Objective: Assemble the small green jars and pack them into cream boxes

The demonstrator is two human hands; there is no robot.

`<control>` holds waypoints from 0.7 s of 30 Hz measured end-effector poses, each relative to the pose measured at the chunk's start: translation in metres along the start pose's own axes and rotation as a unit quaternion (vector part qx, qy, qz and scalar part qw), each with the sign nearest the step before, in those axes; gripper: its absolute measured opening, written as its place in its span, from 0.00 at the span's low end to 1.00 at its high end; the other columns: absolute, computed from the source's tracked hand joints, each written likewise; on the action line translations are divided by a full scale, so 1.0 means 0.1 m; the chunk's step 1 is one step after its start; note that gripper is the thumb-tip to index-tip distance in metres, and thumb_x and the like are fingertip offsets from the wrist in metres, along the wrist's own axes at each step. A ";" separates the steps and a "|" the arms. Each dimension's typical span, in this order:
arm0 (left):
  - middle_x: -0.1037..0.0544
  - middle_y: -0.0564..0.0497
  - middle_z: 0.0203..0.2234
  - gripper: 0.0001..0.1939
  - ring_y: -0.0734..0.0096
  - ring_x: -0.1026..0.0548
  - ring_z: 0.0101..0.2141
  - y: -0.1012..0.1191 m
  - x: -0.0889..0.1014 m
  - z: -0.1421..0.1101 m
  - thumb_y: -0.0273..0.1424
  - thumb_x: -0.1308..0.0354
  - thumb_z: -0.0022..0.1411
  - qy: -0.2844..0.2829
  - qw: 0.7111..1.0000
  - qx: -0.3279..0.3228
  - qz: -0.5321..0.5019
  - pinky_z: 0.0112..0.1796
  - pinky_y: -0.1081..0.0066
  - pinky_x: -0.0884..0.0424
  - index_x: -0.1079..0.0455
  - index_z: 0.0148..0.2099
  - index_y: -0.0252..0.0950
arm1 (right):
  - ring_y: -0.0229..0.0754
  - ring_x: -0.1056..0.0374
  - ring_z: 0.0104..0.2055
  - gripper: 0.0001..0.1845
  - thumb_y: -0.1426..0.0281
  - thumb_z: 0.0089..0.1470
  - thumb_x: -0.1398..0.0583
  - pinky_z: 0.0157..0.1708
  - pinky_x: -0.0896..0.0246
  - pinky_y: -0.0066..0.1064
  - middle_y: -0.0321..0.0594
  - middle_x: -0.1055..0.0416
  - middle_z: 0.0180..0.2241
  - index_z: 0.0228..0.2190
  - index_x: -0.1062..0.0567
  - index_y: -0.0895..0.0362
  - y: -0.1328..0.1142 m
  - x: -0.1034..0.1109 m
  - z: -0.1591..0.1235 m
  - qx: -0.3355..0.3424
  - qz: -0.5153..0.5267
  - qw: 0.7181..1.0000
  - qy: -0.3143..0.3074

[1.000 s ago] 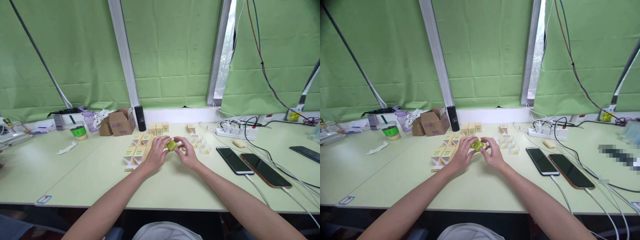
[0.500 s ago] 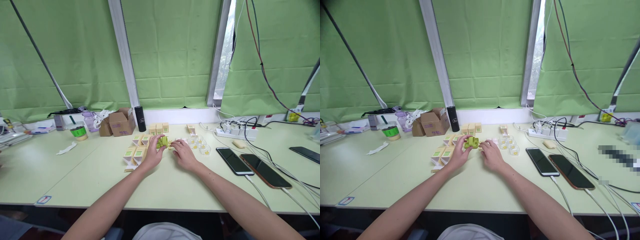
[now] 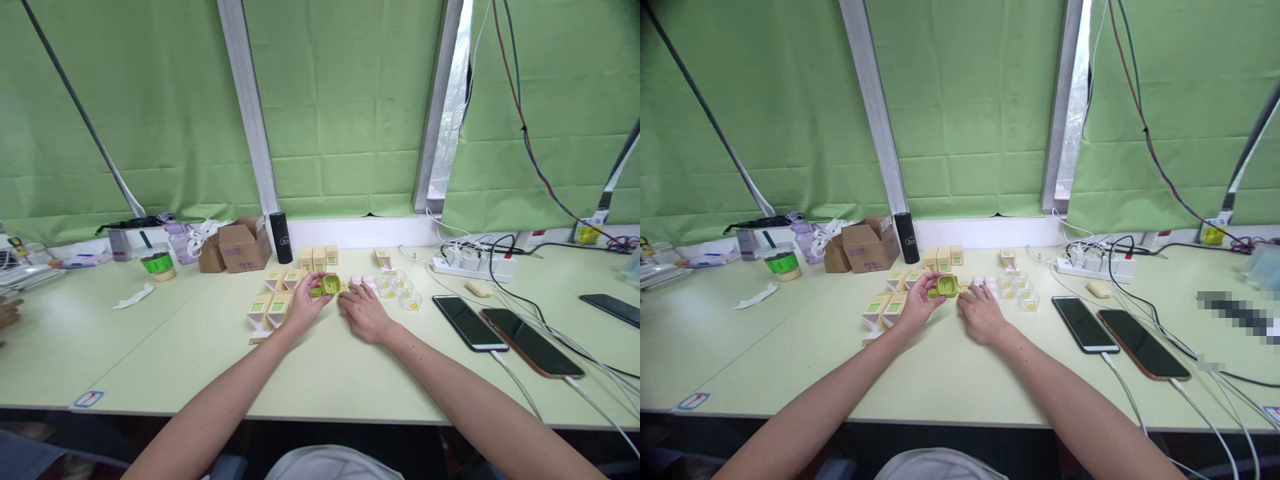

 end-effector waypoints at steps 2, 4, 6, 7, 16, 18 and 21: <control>0.20 0.42 0.55 0.26 0.56 0.24 0.58 0.02 -0.01 -0.01 0.28 0.29 0.55 0.001 1.000 0.005 -0.010 0.53 0.62 0.32 0.30 0.55 0.38 | 0.58 0.41 0.68 0.15 0.73 0.69 0.45 0.69 0.53 0.57 0.45 0.23 0.57 0.52 0.22 0.54 -0.01 0.03 0.00 0.004 -0.005 1.000 0.014; 0.20 0.42 0.55 0.26 0.56 0.23 0.57 0.03 -0.01 -0.01 0.28 0.28 0.55 0.000 1.000 0.010 -0.014 0.52 0.63 0.33 0.30 0.55 0.38 | 0.58 0.38 0.66 0.15 0.73 0.68 0.44 0.67 0.51 0.55 0.46 0.22 0.56 0.51 0.22 0.54 -0.01 0.08 0.01 0.005 -0.003 0.999 0.044; 0.20 0.42 0.55 0.26 0.56 0.23 0.56 0.04 0.00 -0.01 0.28 0.28 0.55 0.000 1.000 0.012 -0.016 0.51 0.63 0.33 0.30 0.55 0.38 | 0.57 0.34 0.61 0.13 0.74 0.66 0.42 0.63 0.46 0.53 0.46 0.20 0.53 0.48 0.21 0.54 0.01 0.15 0.02 -0.001 0.014 0.996 0.091; 0.19 0.43 0.54 0.26 0.56 0.23 0.56 0.04 0.00 -0.01 0.28 0.28 0.55 0.001 1.000 0.013 -0.016 0.51 0.63 0.32 0.30 0.55 0.38 | 0.56 0.31 0.58 0.11 0.74 0.65 0.40 0.61 0.44 0.52 0.46 0.18 0.50 0.46 0.20 0.54 0.02 0.18 0.02 -0.008 0.028 0.992 0.119; 0.21 0.44 0.53 0.26 0.57 0.23 0.54 0.08 -0.04 -0.04 0.27 0.28 0.55 0.002 0.999 0.029 -0.013 0.54 0.59 0.29 0.29 0.55 0.38 | 0.49 0.26 0.41 0.08 0.74 0.62 0.40 0.44 0.34 0.42 0.42 0.20 0.37 0.37 0.20 0.52 0.11 0.45 -0.04 -0.077 0.250 0.905 0.336; 0.21 0.45 0.53 0.25 0.57 0.23 0.54 0.10 -0.05 -0.05 0.27 0.28 0.55 0.000 1.000 0.023 -0.009 0.55 0.58 0.29 0.28 0.54 0.39 | 0.47 0.26 0.41 0.09 0.70 0.64 0.40 0.43 0.32 0.40 0.42 0.20 0.38 0.41 0.19 0.52 0.10 0.46 -0.03 -0.079 0.338 0.874 0.341; 0.22 0.45 0.54 0.24 0.58 0.23 0.54 0.10 -0.07 -0.07 0.27 0.28 0.55 -0.002 1.000 0.021 0.008 0.57 0.56 0.29 0.27 0.53 0.39 | 0.47 0.26 0.41 0.10 0.64 0.64 0.38 0.41 0.30 0.39 0.43 0.19 0.39 0.41 0.16 0.51 0.11 0.44 0.00 -0.103 0.430 0.833 0.331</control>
Point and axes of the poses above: each hand's wrist, its own z-axis towards the middle knuckle, its own x-axis out of the back of the hand, y = z × x, the point moved 3 cm from there along z, towards the middle knuckle
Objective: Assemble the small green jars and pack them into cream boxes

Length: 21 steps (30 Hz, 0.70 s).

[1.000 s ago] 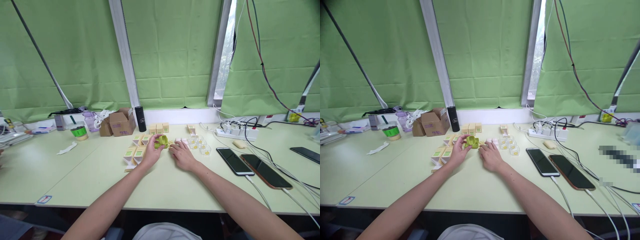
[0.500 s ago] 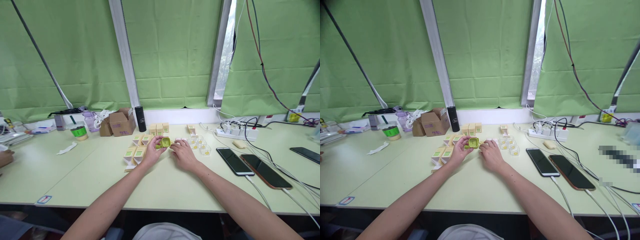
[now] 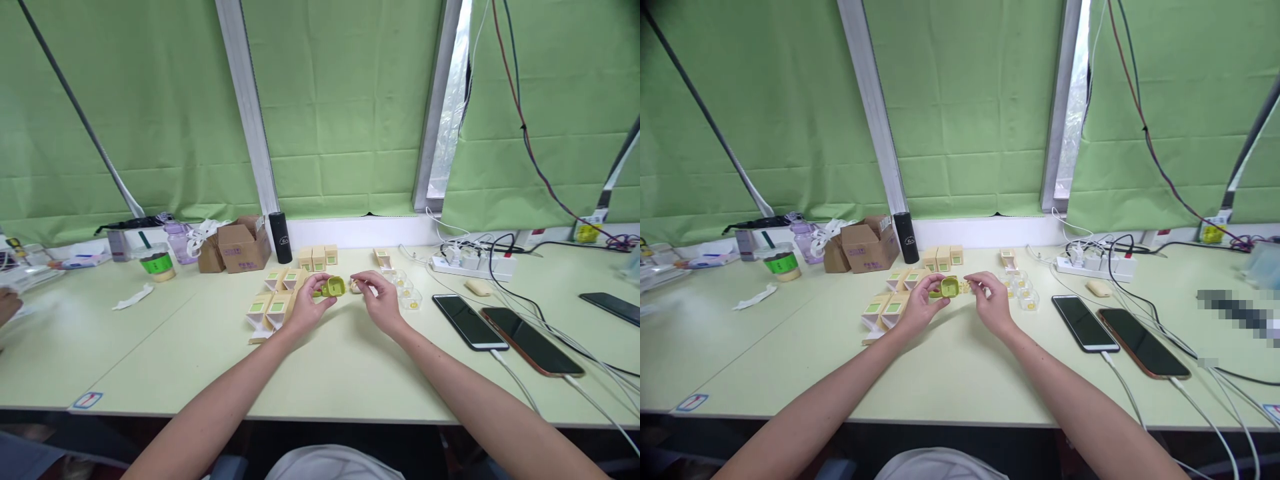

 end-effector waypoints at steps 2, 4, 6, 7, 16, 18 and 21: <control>0.23 0.44 0.55 0.24 0.56 0.24 0.55 -0.01 -0.01 -0.01 0.28 0.28 0.55 -0.003 1.000 0.004 0.014 0.59 0.54 0.31 0.27 0.54 0.40 | 0.46 0.25 0.39 0.11 0.60 0.60 0.34 0.37 0.30 0.37 0.43 0.19 0.39 0.39 0.16 0.52 0.04 0.00 0.01 -0.063 0.038 0.997 0.013; 0.24 0.43 0.56 0.24 0.55 0.25 0.57 -0.02 -0.02 -0.03 0.28 0.28 0.56 -0.005 1.000 0.014 0.023 0.61 0.52 0.32 0.27 0.55 0.40 | 0.44 0.27 0.34 0.16 0.56 0.55 0.31 0.32 0.32 0.35 0.43 0.19 0.36 0.38 0.15 0.53 0.09 0.00 0.02 -0.129 0.074 0.989 0.026; 0.24 0.43 0.57 0.25 0.54 0.25 0.58 -0.03 -0.03 -0.04 0.29 0.28 0.56 -0.009 0.999 0.023 0.027 0.62 0.51 0.33 0.27 0.56 0.40 | 0.41 0.30 0.30 0.20 0.52 0.50 0.29 0.28 0.35 0.33 0.42 0.20 0.32 0.37 0.15 0.54 0.12 0.01 0.02 -0.180 0.110 0.977 0.038; 0.24 0.42 0.57 0.25 0.53 0.25 0.58 -0.04 -0.03 -0.05 0.29 0.28 0.56 -0.011 0.999 0.025 0.027 0.62 0.50 0.33 0.27 0.56 0.40 | 0.40 0.32 0.28 0.21 0.51 0.48 0.28 0.26 0.37 0.32 0.41 0.21 0.30 0.35 0.15 0.55 0.13 0.01 0.02 -0.200 0.128 0.970 0.043; 0.25 0.42 0.58 0.25 0.54 0.25 0.58 -0.07 -0.04 -0.06 0.30 0.27 0.57 -0.012 0.999 0.035 0.027 0.62 0.50 0.32 0.27 0.56 0.40 | 0.38 0.34 0.28 0.28 0.46 0.37 0.24 0.22 0.41 0.28 0.41 0.24 0.27 0.27 0.18 0.57 0.20 0.02 0.01 -0.307 0.215 0.925 0.063; 0.25 0.42 0.58 0.25 0.54 0.25 0.58 -0.08 -0.05 -0.06 0.30 0.28 0.57 -0.012 0.999 0.035 0.027 0.62 0.50 0.32 0.27 0.56 0.40 | 0.38 0.34 0.28 0.27 0.46 0.37 0.24 0.22 0.41 0.27 0.40 0.24 0.28 0.29 0.17 0.56 0.18 0.03 0.01 -0.302 0.219 0.926 0.063; 0.25 0.42 0.58 0.25 0.54 0.25 0.58 -0.07 -0.05 -0.06 0.30 0.28 0.57 -0.012 0.999 0.036 0.031 0.62 0.50 0.33 0.27 0.56 0.40 | 0.37 0.34 0.27 0.26 0.48 0.41 0.24 0.22 0.41 0.28 0.38 0.25 0.26 0.32 0.17 0.56 0.13 0.02 0.01 -0.276 0.220 0.934 0.051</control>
Point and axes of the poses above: each hand's wrist, its own z-axis towards the middle knuckle, its own x-axis out of the back of the hand, y = z × x, the point moved 3 cm from there along z, towards the middle knuckle
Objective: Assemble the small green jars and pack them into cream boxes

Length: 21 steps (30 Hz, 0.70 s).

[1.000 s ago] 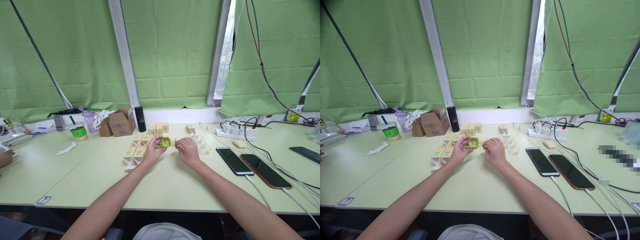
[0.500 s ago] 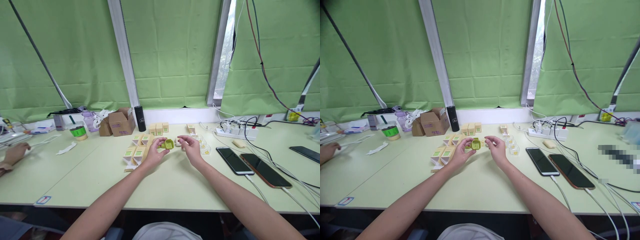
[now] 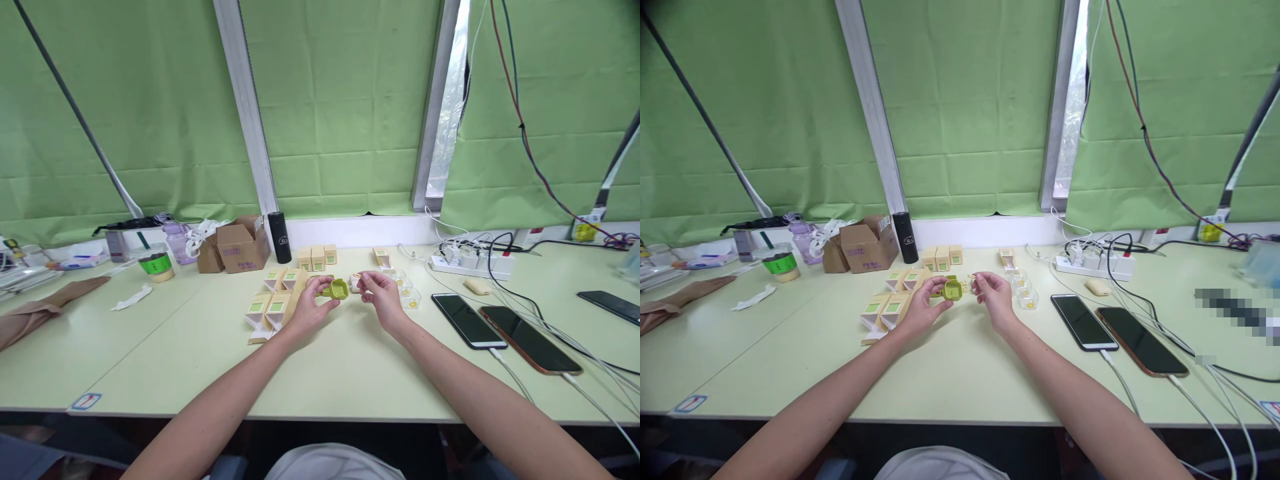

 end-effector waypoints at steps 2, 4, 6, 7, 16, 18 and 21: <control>0.25 0.42 0.57 0.25 0.54 0.25 0.58 0.01 0.00 0.00 0.31 0.28 0.57 -0.001 1.000 -0.003 -0.001 0.62 0.50 0.33 0.27 0.56 0.40 | 0.37 0.34 0.26 0.24 0.50 0.43 0.25 0.23 0.39 0.29 0.37 0.25 0.26 0.34 0.17 0.55 -0.02 -0.03 -0.02 0.025 -0.011 0.999 -0.020; 0.24 0.42 0.57 0.25 0.54 0.25 0.58 0.03 0.00 -0.01 0.31 0.28 0.58 -0.005 1.000 -0.009 0.000 0.62 0.50 0.33 0.28 0.56 0.40 | 0.38 0.32 0.26 0.22 0.52 0.45 0.26 0.24 0.35 0.30 0.37 0.24 0.27 0.36 0.17 0.55 -0.03 -0.06 -0.04 0.049 -0.026 0.998 -0.040; 0.24 0.42 0.57 0.25 0.54 0.25 0.58 0.04 0.00 -0.01 0.31 0.28 0.58 -0.006 1.000 -0.014 0.002 0.62 0.50 0.32 0.28 0.56 0.39 | 0.40 0.30 0.27 0.21 0.54 0.46 0.26 0.24 0.34 0.32 0.37 0.24 0.27 0.37 0.18 0.55 -0.03 -0.09 -0.05 0.074 -0.040 0.995 -0.054; 0.24 0.42 0.57 0.25 0.54 0.25 0.57 0.04 0.00 -0.01 0.31 0.28 0.58 -0.005 1.000 -0.016 0.003 0.62 0.49 0.32 0.28 0.56 0.39 | 0.40 0.30 0.27 0.20 0.55 0.47 0.27 0.24 0.34 0.32 0.37 0.24 0.27 0.37 0.18 0.54 -0.03 -0.10 -0.06 0.086 -0.049 0.993 -0.058; 0.26 0.43 0.57 0.24 0.56 0.25 0.57 0.11 0.00 -0.03 0.29 0.28 0.58 -0.007 1.000 -0.022 0.019 0.62 0.50 0.31 0.27 0.56 0.41 | 0.45 0.25 0.35 0.10 0.62 0.57 0.34 0.32 0.29 0.35 0.40 0.20 0.33 0.39 0.17 0.53 -0.02 -0.14 -0.17 0.188 -0.203 0.959 -0.061; 0.26 0.44 0.57 0.23 0.56 0.26 0.57 0.14 0.00 -0.04 0.28 0.29 0.58 -0.008 0.999 -0.033 0.032 0.63 0.50 0.32 0.27 0.55 0.41 | 0.45 0.25 0.35 0.07 0.65 0.58 0.35 0.33 0.29 0.36 0.41 0.20 0.34 0.38 0.18 0.52 -0.04 -0.15 -0.20 0.236 -0.246 0.937 -0.073; 0.27 0.45 0.54 0.22 0.57 0.26 0.57 0.19 -0.01 -0.06 0.27 0.30 0.59 -0.017 0.997 -0.061 0.050 0.63 0.51 0.31 0.26 0.55 0.42 | 0.45 0.28 0.34 0.05 0.69 0.62 0.37 0.33 0.32 0.37 0.41 0.20 0.34 0.39 0.19 0.52 -0.07 -0.16 -0.23 0.322 -0.309 0.891 -0.085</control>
Point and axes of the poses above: each hand's wrist, its own z-axis towards the middle knuckle, its own x-axis out of the back of the hand, y = z × x, the point moved 3 cm from there along z, towards the middle knuckle
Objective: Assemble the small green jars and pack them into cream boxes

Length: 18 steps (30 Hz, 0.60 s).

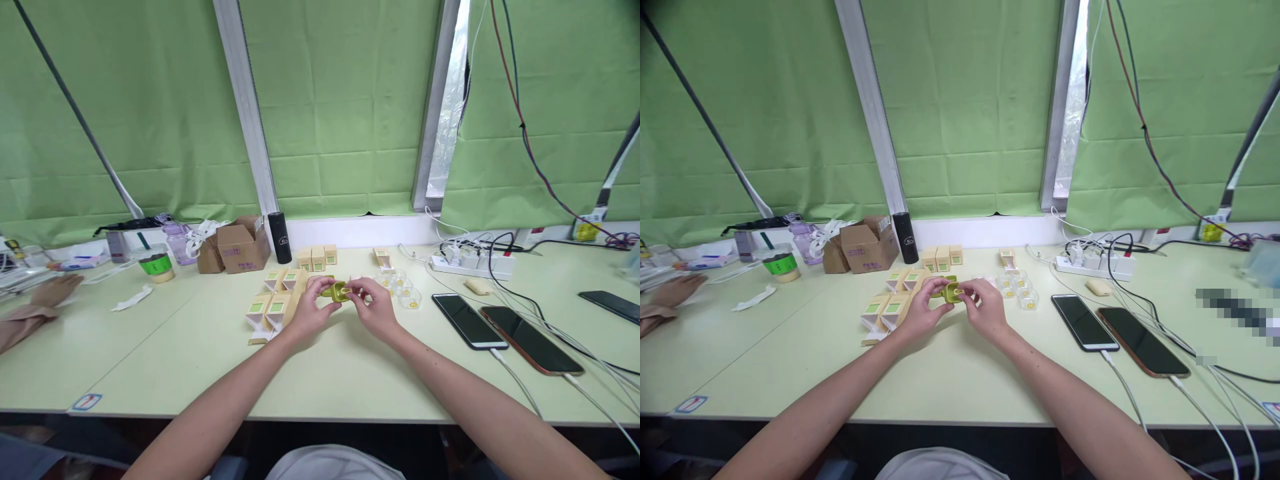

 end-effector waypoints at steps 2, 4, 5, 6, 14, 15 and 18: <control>0.28 0.45 0.54 0.22 0.57 0.27 0.57 0.02 0.00 -0.01 0.26 0.30 0.59 -0.007 1.000 -0.020 0.013 0.62 0.51 0.30 0.25 0.55 0.43 | 0.47 0.28 0.37 0.07 0.72 0.64 0.39 0.36 0.32 0.40 0.42 0.20 0.35 0.40 0.20 0.52 -0.02 0.00 -0.01 0.062 -0.051 0.997 -0.004; 0.29 0.45 0.54 0.22 0.57 0.27 0.57 0.04 -0.01 -0.02 0.25 0.31 0.60 -0.013 0.999 -0.035 0.022 0.62 0.51 0.29 0.25 0.55 0.44 | 0.48 0.29 0.39 0.09 0.74 0.65 0.41 0.39 0.32 0.42 0.42 0.20 0.36 0.40 0.20 0.51 -0.04 0.00 -0.01 0.110 -0.085 0.990 -0.014; 0.30 0.45 0.54 0.22 0.57 0.27 0.57 0.05 -0.01 -0.02 0.25 0.31 0.60 -0.016 0.999 -0.041 0.025 0.62 0.51 0.29 0.25 0.56 0.45 | 0.48 0.29 0.39 0.09 0.74 0.65 0.41 0.39 0.32 0.42 0.42 0.20 0.36 0.41 0.20 0.51 -0.05 0.00 -0.01 0.125 -0.095 0.987 -0.019; 0.31 0.45 0.54 0.22 0.56 0.27 0.58 0.05 -0.01 -0.02 0.25 0.31 0.60 -0.019 0.998 -0.045 0.027 0.62 0.50 0.29 0.24 0.56 0.45 | 0.49 0.29 0.39 0.10 0.75 0.65 0.41 0.39 0.33 0.43 0.42 0.20 0.36 0.41 0.20 0.51 -0.05 0.00 -0.01 0.136 -0.103 0.985 -0.022; 0.32 0.46 0.54 0.23 0.55 0.29 0.60 0.09 0.00 -0.02 0.25 0.32 0.61 -0.026 0.998 -0.059 0.023 0.64 0.50 0.29 0.24 0.58 0.47 | 0.49 0.30 0.40 0.12 0.76 0.66 0.41 0.37 0.35 0.41 0.44 0.22 0.38 0.43 0.20 0.51 -0.10 0.02 -0.02 0.178 -0.173 0.969 -0.014; 0.32 0.46 0.54 0.23 0.55 0.29 0.60 0.09 0.00 -0.03 0.25 0.32 0.61 -0.027 0.998 -0.059 0.022 0.64 0.50 0.29 0.24 0.58 0.47 | 0.48 0.31 0.40 0.12 0.75 0.66 0.41 0.36 0.36 0.40 0.44 0.24 0.37 0.43 0.20 0.51 -0.10 0.02 -0.02 0.177 -0.185 0.967 -0.009; 0.32 0.46 0.54 0.23 0.56 0.28 0.59 0.10 0.00 -0.03 0.25 0.32 0.61 -0.029 0.997 -0.062 0.022 0.64 0.50 0.29 0.24 0.57 0.47 | 0.47 0.33 0.37 0.11 0.74 0.66 0.42 0.34 0.39 0.38 0.44 0.28 0.36 0.42 0.19 0.51 -0.09 0.02 -0.02 0.178 -0.214 0.961 0.002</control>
Point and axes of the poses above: each hand's wrist, its own z-axis towards the middle knuckle, its own x-axis out of the back of the hand, y = z × x, the point moved 3 cm from there along z, towards the middle knuckle
